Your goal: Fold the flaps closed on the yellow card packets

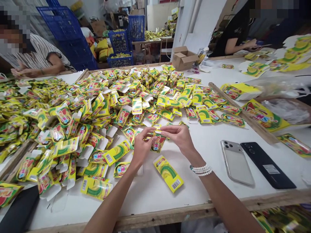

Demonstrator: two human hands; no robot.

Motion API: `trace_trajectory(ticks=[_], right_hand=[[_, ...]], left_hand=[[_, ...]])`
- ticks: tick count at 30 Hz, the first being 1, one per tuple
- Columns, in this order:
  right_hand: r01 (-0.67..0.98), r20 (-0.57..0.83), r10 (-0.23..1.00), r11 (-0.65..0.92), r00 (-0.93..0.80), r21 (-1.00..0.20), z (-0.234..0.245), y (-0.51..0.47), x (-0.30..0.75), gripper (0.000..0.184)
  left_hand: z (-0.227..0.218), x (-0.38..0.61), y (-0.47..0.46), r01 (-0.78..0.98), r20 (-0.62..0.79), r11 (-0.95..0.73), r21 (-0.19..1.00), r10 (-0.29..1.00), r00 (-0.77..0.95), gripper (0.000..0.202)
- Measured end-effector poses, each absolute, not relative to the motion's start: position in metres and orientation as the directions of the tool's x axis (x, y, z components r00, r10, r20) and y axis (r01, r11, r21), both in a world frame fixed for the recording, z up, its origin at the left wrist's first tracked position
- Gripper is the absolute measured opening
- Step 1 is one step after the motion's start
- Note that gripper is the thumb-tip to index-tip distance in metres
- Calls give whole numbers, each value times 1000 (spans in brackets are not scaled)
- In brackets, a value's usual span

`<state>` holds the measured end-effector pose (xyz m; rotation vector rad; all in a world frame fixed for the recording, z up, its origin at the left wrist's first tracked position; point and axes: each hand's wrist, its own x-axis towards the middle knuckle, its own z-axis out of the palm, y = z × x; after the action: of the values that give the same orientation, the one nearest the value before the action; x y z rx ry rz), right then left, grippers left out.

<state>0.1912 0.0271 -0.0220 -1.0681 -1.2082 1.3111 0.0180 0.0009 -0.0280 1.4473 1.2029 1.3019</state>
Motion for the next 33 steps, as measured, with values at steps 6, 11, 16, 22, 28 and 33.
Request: trace_trajectory(ticks=[6, 11, 16, 22, 28, 33], right_hand=[[-70, 39, 999, 39, 4, -997, -16, 24, 188, 25], [-153, -55, 995, -41, 84, -987, -18, 20, 183, 26], [-213, -44, 999, -49, -29, -976, -20, 18, 178, 28], [-225, -99, 973, -147, -211, -963, -13, 15, 183, 37], [-249, -133, 978, -170, -160, -954, -11, 14, 179, 38], [-282, -82, 990, -112, -116, -953, -14, 13, 179, 35]], left_hand=[[-30, 22, 1, 42, 176, -175, 984, 984, -15, 24], [-30, 32, -6, 73, 135, -133, 988, 990, -27, 32], [-28, 40, -12, -6, 115, -118, 993, 977, -181, 26], [-26, 39, -12, -69, 153, -180, 981, 944, -291, 19], [-32, 38, -11, -88, 173, -206, 975, 941, -290, 16], [-33, 38, -10, -126, 148, -193, 973, 942, -301, 20]])
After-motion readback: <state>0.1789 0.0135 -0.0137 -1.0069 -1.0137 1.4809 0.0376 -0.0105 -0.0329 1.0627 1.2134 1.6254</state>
